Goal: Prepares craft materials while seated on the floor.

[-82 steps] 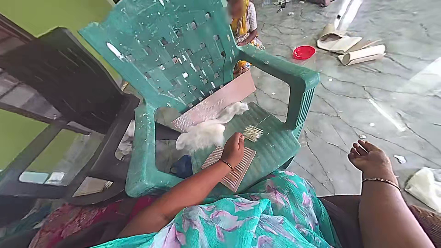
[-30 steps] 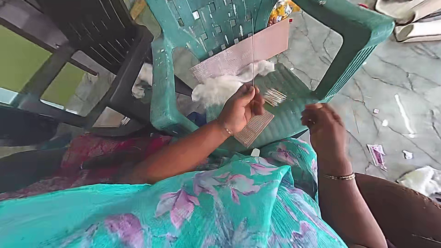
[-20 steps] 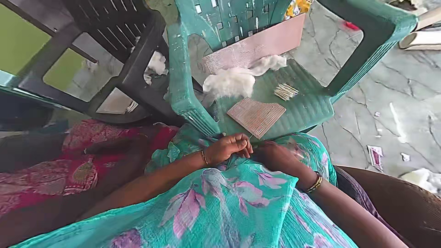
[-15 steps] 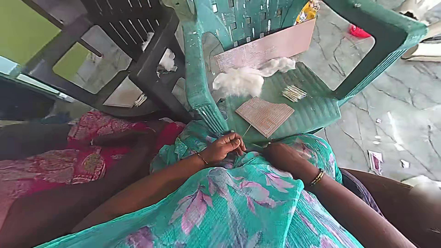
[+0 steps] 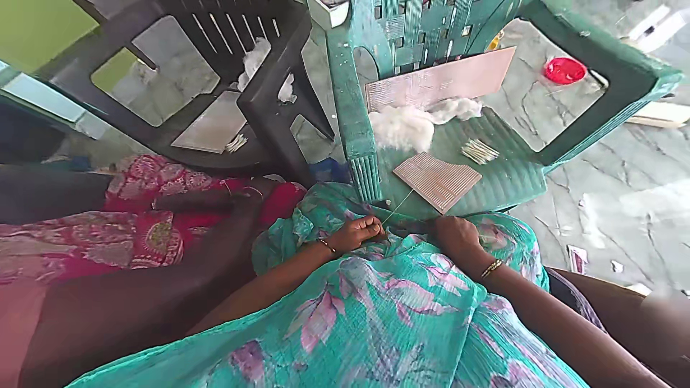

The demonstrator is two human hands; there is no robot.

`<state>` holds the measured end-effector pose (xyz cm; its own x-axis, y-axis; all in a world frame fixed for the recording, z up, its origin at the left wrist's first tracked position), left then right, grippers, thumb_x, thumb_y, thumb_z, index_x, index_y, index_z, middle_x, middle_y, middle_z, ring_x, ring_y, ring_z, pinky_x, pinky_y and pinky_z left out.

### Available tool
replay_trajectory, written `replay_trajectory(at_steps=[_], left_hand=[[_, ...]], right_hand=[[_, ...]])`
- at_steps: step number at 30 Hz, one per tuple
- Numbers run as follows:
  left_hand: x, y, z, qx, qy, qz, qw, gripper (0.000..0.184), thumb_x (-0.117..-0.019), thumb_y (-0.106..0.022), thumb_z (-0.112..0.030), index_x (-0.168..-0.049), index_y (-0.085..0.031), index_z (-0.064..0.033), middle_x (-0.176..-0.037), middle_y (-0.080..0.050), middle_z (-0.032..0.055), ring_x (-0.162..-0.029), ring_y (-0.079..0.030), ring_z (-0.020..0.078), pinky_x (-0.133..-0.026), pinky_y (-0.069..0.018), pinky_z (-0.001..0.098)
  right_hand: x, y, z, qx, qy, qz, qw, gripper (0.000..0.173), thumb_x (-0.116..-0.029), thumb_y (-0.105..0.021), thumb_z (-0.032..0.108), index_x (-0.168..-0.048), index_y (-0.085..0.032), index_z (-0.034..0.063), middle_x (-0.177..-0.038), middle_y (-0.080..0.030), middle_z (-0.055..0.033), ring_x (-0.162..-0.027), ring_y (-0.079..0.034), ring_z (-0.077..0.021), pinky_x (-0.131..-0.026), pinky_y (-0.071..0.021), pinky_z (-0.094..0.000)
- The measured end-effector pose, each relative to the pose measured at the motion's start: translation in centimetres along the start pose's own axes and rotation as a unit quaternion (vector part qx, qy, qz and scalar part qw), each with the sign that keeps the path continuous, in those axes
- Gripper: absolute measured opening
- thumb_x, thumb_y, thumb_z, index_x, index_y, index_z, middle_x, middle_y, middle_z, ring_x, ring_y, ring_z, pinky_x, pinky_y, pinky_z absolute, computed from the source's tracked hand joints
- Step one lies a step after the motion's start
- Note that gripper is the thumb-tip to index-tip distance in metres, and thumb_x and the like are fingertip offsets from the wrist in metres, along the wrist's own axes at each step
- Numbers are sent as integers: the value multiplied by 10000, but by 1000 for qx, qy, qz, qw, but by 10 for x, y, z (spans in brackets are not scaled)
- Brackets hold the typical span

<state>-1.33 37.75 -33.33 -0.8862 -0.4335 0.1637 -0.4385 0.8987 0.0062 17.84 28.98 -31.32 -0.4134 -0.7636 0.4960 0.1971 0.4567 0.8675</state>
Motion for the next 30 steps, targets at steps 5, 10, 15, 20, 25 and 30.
replay_trajectory(at_steps=[5,10,15,20,25,30], left_hand=[[-2,2,5,17,-12,11,1000,200,-1062,-406,-64,-1048,-602,-26,-950,-634,-61,-917,-598,-14,-892,-496,207],[-3,6,12,57,-6,15,998,221,-1072,-391,-78,-1048,-609,-50,-967,-651,-52,-939,-620,23,-919,-512,248],[-3,9,18,87,24,9,996,244,-1085,-378,-79,-1070,-617,-32,-995,-677,-17,-961,-650,59,-934,-535,271],[-4,9,19,114,51,7,992,232,-1097,-382,-75,-1075,-608,-32,-1004,-675,3,-973,-654,78,-951,-536,274],[-3,7,17,142,66,-2,988,256,-1103,-352,-65,-1067,-603,-35,-1005,-672,11,-986,-669,97,-977,-549,291],[-1,8,15,137,74,-5,988,260,-1105,-340,-68,-1085,-597,-32,-1015,-671,13,-997,-671,102,-978,-549,293]], right_hand=[[-3,-2,-4,-11,-19,1,1000,264,-1022,-581,219,-1080,-691,-13,-1104,-699,-251,-1073,-671,-450,-824,-522,-615],[-3,-5,-7,-12,-15,-13,1000,233,-1020,-577,196,-1078,-701,7,-1073,-706,-252,-1036,-678,-458,-796,-523,-632],[4,-8,10,56,50,-22,997,220,-1025,-519,77,-1183,-662,18,-1159,-681,-244,-1098,-656,-454,-800,-523,-615],[0,-24,36,94,208,15,973,293,-1074,-442,115,-1204,-666,-22,-1186,-684,-248,-1134,-647,-454,-889,-509,-628],[-7,-27,43,97,229,43,968,343,-1102,-399,164,-1169,-657,-51,-1084,-690,-276,-1030,-674,-475,-801,-518,-637],[-17,-37,34,128,114,139,975,406,-1100,-411,246,-1162,-654,-73,-1150,-671,-280,-1087,-651,-464,-845,-500,-623]])
Point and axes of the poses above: each hand's wrist, its own x-axis away from the middle knuckle, its own y-axis out of the back of the hand, z = x × y, the point moved 8 cm from there along -x, towards the middle knuckle
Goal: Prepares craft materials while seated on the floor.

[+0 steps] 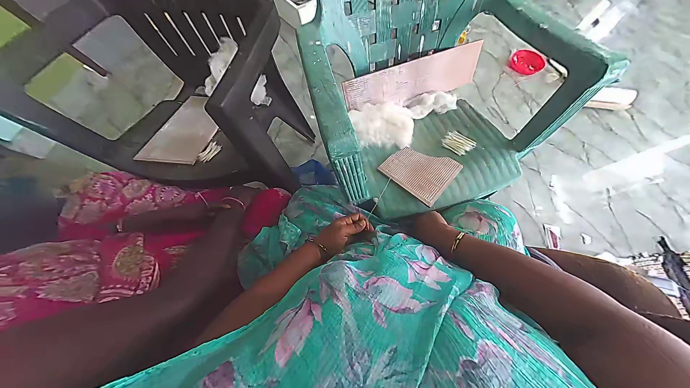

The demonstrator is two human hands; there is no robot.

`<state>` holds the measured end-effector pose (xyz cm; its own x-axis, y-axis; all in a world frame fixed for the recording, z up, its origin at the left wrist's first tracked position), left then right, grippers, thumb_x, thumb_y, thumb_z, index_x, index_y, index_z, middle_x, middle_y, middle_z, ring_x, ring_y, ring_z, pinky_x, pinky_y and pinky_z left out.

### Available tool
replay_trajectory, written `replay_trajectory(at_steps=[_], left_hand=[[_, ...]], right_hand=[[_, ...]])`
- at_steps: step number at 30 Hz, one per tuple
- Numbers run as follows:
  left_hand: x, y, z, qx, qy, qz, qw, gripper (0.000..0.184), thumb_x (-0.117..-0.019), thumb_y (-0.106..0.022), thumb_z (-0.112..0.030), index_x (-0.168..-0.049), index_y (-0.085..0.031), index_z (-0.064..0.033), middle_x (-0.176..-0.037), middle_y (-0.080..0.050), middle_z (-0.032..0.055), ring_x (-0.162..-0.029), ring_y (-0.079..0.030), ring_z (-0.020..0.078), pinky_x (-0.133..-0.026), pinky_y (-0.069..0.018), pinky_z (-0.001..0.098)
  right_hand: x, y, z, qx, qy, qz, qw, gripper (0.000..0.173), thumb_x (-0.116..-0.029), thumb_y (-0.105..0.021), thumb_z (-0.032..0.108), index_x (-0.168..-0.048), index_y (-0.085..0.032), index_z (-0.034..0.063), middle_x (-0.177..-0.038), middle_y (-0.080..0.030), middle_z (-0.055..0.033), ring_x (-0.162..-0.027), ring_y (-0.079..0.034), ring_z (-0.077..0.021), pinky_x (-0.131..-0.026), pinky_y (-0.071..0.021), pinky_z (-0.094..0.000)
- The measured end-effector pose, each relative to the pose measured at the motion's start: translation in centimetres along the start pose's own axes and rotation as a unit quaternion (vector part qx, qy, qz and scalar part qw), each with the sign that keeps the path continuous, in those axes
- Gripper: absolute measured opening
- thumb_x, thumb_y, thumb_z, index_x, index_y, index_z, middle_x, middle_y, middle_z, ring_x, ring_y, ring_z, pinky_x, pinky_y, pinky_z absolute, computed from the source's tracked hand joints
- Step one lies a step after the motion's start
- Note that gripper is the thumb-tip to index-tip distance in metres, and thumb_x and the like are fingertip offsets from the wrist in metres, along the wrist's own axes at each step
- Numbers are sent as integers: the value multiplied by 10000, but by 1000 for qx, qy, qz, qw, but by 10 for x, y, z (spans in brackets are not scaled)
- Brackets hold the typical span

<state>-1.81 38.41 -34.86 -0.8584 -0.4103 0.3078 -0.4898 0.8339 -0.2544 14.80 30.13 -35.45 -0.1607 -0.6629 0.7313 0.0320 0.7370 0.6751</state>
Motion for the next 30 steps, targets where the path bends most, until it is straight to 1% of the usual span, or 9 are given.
replay_trajectory(at_steps=[3,8,11,14,17,22,24,27,30], left_hand=[[1,-2,-3,-5,8,-7,1000,253,-1103,-346,-57,-1065,-594,-33,-1003,-664,8,-990,-668,96,-978,-547,289],[0,-2,-4,1,-2,3,1000,263,-1104,-344,-69,-1042,-599,-56,-988,-673,-9,-967,-669,85,-954,-553,286],[-2,-3,-8,-19,-29,-1,999,240,-1090,-360,-58,-1047,-596,-49,-954,-669,-29,-923,-661,67,-920,-553,275],[-7,-10,-15,-106,-56,-5,993,174,-1071,-430,-59,-1041,-599,-33,-857,-617,-72,-791,-601,1,-792,-519,201],[-18,-20,-30,-260,-100,-7,960,259,-1087,-436,-150,-1142,-619,25,-890,-578,-9,-759,-517,-5,-738,-456,180],[-47,-39,-60,-381,-164,-28,909,344,-1098,-384,-140,-1198,-646,61,-1088,-672,198,-1009,-630,229,-935,-497,375],[-62,-47,-74,-404,-240,-48,881,318,-1077,-409,-93,-1143,-663,85,-1077,-673,220,-1046,-645,286,-966,-509,397],[-82,-52,-87,-439,-354,-155,811,226,-1013,-491,-12,-1043,-678,111,-1094,-691,252,-1131,-661,368,-1034,-515,447],[-105,-43,-81,-464,-301,-225,802,222,-1006,-516,-24,-1052,-676,123,-1275,-638,293,-1284,-582,427,-1112,-445,533]], right_hand=[[0,-3,1,24,-19,42,999,390,-1094,-423,222,-1178,-646,-86,-1193,-659,-286,-1122,-641,-468,-870,-497,-629],[11,11,-1,-43,-13,27,999,395,-1096,-397,209,-1211,-626,-91,-1258,-636,-298,-1185,-611,-478,-904,-472,-656],[26,17,-2,-70,-13,25,997,408,-1118,-337,182,-1364,-512,-92,-1326,-580,-333,-1230,-577,-506,-942,-460,-656],[32,19,-6,-35,-5,-1,999,377,-1121,-332,163,-1403,-522,0,-1281,-611,-321,-1174,-606,-519,-870,-490,-665],[31,24,-12,-33,34,-42,998,385,-1127,-339,209,-1428,-524,56,-1250,-633,-317,-1138,-621,-538,-852,-487,-697],[32,25,-46,-113,85,-78,987,414,-1050,-552,348,-1392,-608,121,-1369,-607,-218,-1250,-590,-438,-989,-459,-655],[32,25,-63,-154,102,-109,977,438,-979,-651,374,-1359,-640,156,-1314,-627,-199,-1238,-593,-401,-993,-466,-633],[32,23,-79,-189,153,-150,958,456,-930,-703,364,-1347,-669,182,-1216,-651,-207,-1160,-614,-390,-946,-489,-615],[42,30,-75,-250,185,-195,930,312,-924,-721,237,-1193,-738,80,-1184,-675,-222,-1118,-652,-349,-947,-529,-511]])
Point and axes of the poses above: each hand's wrist, its own x-axis away from the middle knuckle, its own y-axis out of the back of the hand, z = x × y, the point moved 8 cm from there along -x, towards the middle knuckle
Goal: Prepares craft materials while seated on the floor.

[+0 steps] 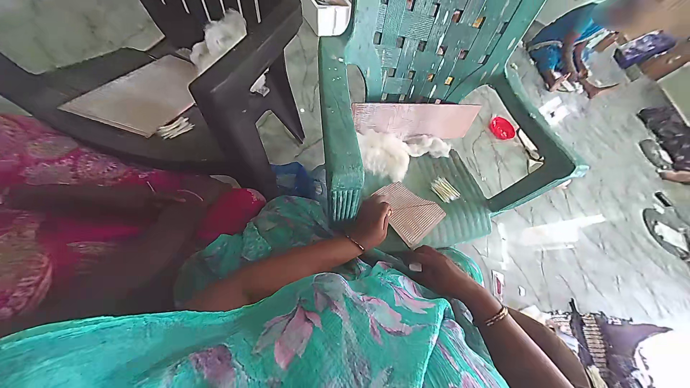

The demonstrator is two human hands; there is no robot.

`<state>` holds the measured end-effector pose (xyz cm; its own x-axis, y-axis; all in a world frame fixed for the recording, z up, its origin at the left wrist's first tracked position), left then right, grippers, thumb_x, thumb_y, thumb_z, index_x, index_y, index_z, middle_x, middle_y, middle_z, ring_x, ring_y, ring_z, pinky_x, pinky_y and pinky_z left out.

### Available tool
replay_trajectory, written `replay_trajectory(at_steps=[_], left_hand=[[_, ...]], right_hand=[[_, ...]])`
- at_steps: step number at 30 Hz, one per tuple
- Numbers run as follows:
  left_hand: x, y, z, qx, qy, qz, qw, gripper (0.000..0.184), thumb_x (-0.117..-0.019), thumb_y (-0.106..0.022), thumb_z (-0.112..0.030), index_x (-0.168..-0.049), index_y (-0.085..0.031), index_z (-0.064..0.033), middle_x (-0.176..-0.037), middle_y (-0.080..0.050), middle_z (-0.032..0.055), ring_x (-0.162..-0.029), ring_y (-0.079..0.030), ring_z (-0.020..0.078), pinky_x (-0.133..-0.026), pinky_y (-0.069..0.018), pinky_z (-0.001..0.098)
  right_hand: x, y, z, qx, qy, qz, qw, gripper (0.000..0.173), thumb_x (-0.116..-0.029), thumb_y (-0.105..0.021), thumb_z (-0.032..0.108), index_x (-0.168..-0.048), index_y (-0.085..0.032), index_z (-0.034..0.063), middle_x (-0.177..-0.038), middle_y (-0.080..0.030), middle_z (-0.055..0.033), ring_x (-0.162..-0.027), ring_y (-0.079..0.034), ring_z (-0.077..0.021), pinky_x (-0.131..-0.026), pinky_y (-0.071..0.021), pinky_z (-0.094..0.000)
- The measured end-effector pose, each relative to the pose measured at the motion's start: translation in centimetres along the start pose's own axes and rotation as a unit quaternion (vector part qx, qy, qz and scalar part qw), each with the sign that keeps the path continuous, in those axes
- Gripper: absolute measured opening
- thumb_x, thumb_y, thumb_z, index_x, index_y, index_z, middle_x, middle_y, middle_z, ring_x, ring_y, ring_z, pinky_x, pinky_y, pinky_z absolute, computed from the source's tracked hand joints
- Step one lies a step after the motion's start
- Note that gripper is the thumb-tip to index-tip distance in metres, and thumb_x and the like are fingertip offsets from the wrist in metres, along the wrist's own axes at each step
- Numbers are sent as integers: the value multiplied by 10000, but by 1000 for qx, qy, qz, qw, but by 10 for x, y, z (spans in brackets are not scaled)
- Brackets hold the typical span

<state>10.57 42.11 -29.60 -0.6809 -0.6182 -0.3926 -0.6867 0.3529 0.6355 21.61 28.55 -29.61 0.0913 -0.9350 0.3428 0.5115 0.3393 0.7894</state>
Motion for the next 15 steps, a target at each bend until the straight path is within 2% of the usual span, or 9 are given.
replay_trajectory(at_steps=[2,4,6,7,9,10,12,13,15], left_hand=[[0,-8,10,-24,32,31,999,256,-1027,-496,-60,-1105,-673,108,-1394,-586,291,-1383,-506,439,-1169,-379,558],[2,-11,12,-23,37,31,999,261,-1027,-497,-60,-1121,-674,108,-1400,-587,292,-1393,-495,451,-1169,-369,580],[4,-10,12,-19,36,26,999,267,-1027,-489,-56,-1130,-667,114,-1400,-590,287,-1391,-499,451,-1165,-378,580],[4,-9,12,-17,34,21,999,268,-1026,-484,-55,-1129,-664,115,-1392,-596,284,-1385,-506,448,-1158,-388,575],[3,-7,13,7,53,29,998,289,-1041,-462,-54,-1184,-644,119,-1408,-588,281,-1407,-484,443,-1181,-362,564],[3,-6,13,21,59,21,998,294,-1040,-457,-50,-1199,-633,123,-1396,-594,285,-1401,-488,444,-1183,-359,556],[4,-2,14,42,63,-19,997,298,-1037,-467,-46,-1208,-629,137,-1341,-621,301,-1353,-534,452,-1155,-400,538],[4,-1,14,48,65,-27,996,295,-1043,-463,-53,-1206,-624,134,-1323,-629,298,-1343,-543,448,-1152,-408,529],[4,0,14,49,67,-36,996,300,-1042,-460,-54,-1210,-625,132,-1312,-641,289,-1350,-540,445,-1160,-404,523]], right_hand=[[1,8,0,-77,-13,8,997,299,-911,-730,150,-1194,-737,53,-1253,-660,-197,-1159,-642,-276,-970,-541,-417],[3,20,-10,-173,-36,10,984,315,-919,-694,107,-1227,-709,44,-1275,-654,-123,-1122,-648,-170,-947,-554,-337],[1,33,-16,-307,-43,-47,950,318,-901,-643,114,-1206,-659,26,-1130,-693,-22,-969,-671,-78,-855,-573,-279],[-2,40,-19,-378,-44,-77,921,311,-915,-619,126,-1211,-629,30,-1103,-699,5,-951,-687,-73,-847,-597,-280],[-13,53,-27,-462,-72,-132,874,314,-968,-552,118,-1267,-561,23,-1111,-694,-42,-936,-716,-153,-808,-631,-357],[-18,59,-29,-456,-99,-156,871,319,-998,-513,74,-1311,-538,16,-1147,-672,-79,-914,-723,-183,-773,-641,-375],[-30,69,-31,-330,-146,-176,916,403,-991,-578,15,-1389,-519,11,-1245,-624,-134,-876,-710,-179,-736,-621,-338],[-34,72,-31,-242,-148,-175,943,443,-968,-645,45,-1393,-526,11,-1285,-629,-156,-910,-714,-185,-772,-614,-342],[-38,69,-24,-105,-127,-164,973,448,-956,-693,117,-1367,-564,-5,-1299,-654,-201,-1039,-711,-270,-878,-593,-413]])
Point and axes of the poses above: each hand's wrist, its own x-axis away from the middle knuckle, its own y-axis out of the back of the hand, z = x × y, the point moved 8 cm from there along -x, towards the middle knuckle
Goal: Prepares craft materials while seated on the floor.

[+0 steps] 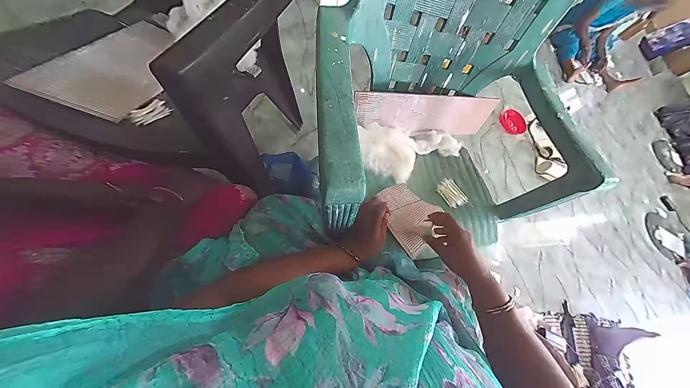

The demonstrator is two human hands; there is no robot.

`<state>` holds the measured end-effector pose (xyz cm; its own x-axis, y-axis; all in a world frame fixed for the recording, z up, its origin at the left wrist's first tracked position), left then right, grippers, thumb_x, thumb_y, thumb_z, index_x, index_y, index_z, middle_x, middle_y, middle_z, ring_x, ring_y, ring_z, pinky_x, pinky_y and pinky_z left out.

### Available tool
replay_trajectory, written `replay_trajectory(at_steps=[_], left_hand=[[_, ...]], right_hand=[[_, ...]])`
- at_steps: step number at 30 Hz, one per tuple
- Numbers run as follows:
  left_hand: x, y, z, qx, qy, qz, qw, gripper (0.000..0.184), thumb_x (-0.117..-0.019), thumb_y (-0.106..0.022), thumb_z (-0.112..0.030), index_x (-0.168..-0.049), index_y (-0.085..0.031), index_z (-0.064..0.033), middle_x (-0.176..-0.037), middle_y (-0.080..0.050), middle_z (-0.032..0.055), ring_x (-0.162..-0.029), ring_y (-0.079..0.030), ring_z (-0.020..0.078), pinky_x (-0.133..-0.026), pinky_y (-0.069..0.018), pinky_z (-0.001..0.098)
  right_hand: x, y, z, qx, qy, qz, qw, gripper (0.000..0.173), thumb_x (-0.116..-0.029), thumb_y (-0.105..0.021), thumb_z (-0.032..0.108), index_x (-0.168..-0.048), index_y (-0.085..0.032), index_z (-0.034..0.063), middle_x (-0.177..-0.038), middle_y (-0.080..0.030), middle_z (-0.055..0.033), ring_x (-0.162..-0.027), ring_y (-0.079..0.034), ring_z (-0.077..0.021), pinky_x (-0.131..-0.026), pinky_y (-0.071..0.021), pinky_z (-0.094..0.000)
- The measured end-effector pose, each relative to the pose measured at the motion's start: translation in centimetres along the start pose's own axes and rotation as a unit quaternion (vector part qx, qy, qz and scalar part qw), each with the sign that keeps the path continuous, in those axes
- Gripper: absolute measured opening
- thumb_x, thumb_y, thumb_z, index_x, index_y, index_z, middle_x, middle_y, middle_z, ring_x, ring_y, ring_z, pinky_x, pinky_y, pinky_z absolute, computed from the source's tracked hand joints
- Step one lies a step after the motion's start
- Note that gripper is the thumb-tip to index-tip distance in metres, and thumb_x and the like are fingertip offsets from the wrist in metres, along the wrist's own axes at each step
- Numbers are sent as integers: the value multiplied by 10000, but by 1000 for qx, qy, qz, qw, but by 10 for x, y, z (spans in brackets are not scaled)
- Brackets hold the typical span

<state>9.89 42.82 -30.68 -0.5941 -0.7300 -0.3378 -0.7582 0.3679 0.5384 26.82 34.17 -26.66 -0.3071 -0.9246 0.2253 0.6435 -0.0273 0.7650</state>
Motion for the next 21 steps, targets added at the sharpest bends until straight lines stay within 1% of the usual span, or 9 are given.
replay_trajectory(at_steps=[2,4,7,10,13,14,16,18,21], left_hand=[[0,0,-1,-4,-5,3,1000,297,-1032,-472,-42,-1215,-629,133,-1301,-652,279,-1350,-541,444,-1163,-401,523],[-1,0,-1,-4,-10,8,1000,285,-1026,-477,-35,-1195,-635,131,-1303,-654,276,-1358,-537,440,-1167,-397,519],[-1,-1,-1,-3,-27,-5,1000,265,-1016,-472,-27,-1142,-646,128,-1288,-664,273,-1337,-558,441,-1147,-420,521],[0,-2,0,-21,-23,4,999,282,-1025,-480,-44,-1187,-642,121,-1295,-668,257,-1347,-549,442,-1153,-414,528],[1,-5,0,-46,-22,6,999,306,-1031,-464,-65,-1203,-638,117,-1291,-671,256,-1325,-565,448,-1134,-422,554],[1,-5,1,-51,-16,16,998,309,-1032,-456,-71,-1205,-631,115,-1309,-661,260,-1338,-552,455,-1137,-415,562],[1,-6,1,-50,8,42,998,335,-1047,-443,-81,-1261,-610,115,-1355,-630,272,-1374,-515,460,-1160,-387,568],[0,-6,1,-52,12,35,998,337,-1054,-443,-83,-1271,-602,119,-1343,-627,285,-1353,-531,462,-1149,-400,565],[-1,-3,0,-57,-4,10,998,301,-1038,-460,-72,-1195,-625,126,-1294,-645,293,-1318,-564,453,-1128,-429,557]], right_hand=[[8,-6,12,76,63,-20,995,371,-964,-671,137,-1302,-646,-11,-1236,-690,-218,-1048,-704,-324,-901,-572,-448],[17,-11,18,120,122,-66,983,304,-957,-660,119,-1234,-716,10,-1175,-724,-201,-1041,-709,-346,-910,-571,-473],[23,-18,22,143,149,-119,971,266,-943,-659,66,-1183,-753,4,-1139,-742,-202,-1062,-713,-384,-941,-564,-512],[13,-21,26,143,156,-119,970,264,-940,-661,58,-1180,-758,7,-1135,-742,-209,-1058,-710,-391,-933,-562,-522],[-18,-25,35,133,178,-108,969,268,-947,-687,86,-1198,-749,14,-1141,-740,-197,-1078,-706,-368,-949,-551,-526],[-29,-25,42,131,186,-104,968,260,-943,-696,77,-1188,-746,4,-1134,-742,-196,-1073,-707,-368,-956,-546,-533],[-41,-25,51,129,200,-97,966,241,-935,-708,66,-1158,-742,-17,-1112,-743,-204,-1036,-710,-379,-940,-540,-544],[-37,-25,49,129,212,-91,965,253,-939,-706,70,-1176,-745,-10,-1122,-745,-195,-1037,-714,-369,-938,-548,-527],[-7,-21,32,131,199,-73,969,262,-945,-688,99,-1183,-756,13,-1115,-753,-176,-1065,-716,-339,-950,-560,-498]])
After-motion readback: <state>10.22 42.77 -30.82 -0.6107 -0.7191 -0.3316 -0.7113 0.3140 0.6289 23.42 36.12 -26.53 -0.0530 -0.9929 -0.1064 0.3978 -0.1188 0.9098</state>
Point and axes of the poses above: each hand's wrist, its own x-axis away from the middle knuckle, its own y-axis out of the back of the hand, z = x × y, the point moved 8 cm from there along -x, towards the middle knuckle
